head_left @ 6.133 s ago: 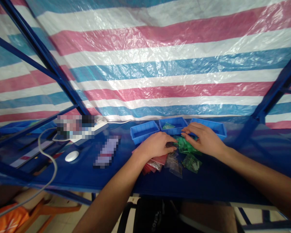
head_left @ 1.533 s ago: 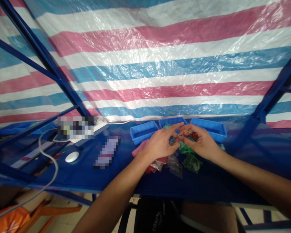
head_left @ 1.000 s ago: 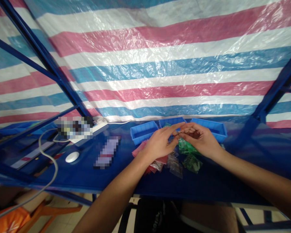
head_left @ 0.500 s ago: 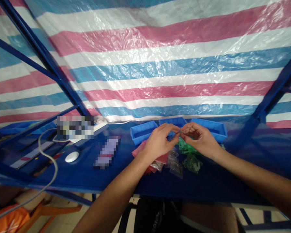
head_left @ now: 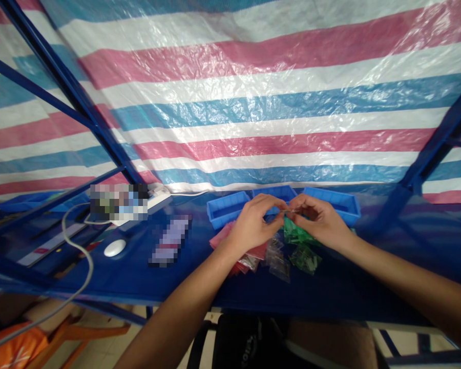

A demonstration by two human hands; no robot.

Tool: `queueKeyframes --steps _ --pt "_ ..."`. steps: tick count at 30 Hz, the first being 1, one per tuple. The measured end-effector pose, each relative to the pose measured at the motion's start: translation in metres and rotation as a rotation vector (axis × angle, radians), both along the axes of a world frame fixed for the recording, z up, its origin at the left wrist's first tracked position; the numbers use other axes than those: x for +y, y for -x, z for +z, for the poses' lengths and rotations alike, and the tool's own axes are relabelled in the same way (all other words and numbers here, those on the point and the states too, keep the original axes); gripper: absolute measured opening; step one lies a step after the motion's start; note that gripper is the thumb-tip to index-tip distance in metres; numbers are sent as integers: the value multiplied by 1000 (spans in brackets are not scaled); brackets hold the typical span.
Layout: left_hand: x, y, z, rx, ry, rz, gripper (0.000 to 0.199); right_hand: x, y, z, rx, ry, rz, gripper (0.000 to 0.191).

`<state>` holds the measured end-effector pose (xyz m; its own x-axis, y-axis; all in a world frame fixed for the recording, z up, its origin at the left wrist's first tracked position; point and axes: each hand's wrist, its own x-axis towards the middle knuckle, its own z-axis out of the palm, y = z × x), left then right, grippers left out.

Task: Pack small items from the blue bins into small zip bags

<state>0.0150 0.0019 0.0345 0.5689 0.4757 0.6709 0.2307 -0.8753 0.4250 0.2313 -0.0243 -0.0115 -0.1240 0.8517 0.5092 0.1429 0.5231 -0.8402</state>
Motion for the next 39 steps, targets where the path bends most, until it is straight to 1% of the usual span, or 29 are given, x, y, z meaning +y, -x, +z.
queueKeyframes --steps 4,8,12,16,21,23,26,29,35,39 --pt "3 3 0 15 -29 -11 16 3 -4 0 -59 -107 -64 14" --pt "5 5 0 25 -34 34 15 7 -9 -4 -98 -117 -122 14" --pt "5 6 -1 61 2 30 18 8 -9 -4 -71 -78 -110 17" --pt "6 6 -3 87 13 27 19 5 -6 0 -54 -77 -101 18" --pt "7 6 -6 106 -16 42 20 1 -1 2 58 16 3 17" --pt "7 6 -6 104 -23 50 21 0 0 1 80 24 17 17" --pt "4 4 -4 99 -13 55 25 0 1 -1 72 5 -6 18" --pt "0 2 -2 96 18 43 23 0 0 -2 54 -28 -39 20" --pt "3 1 -4 65 41 54 23 -3 1 -3 37 -12 -25 38" --pt "9 1 -8 37 10 61 16 -1 2 -4 21 -45 -57 32"
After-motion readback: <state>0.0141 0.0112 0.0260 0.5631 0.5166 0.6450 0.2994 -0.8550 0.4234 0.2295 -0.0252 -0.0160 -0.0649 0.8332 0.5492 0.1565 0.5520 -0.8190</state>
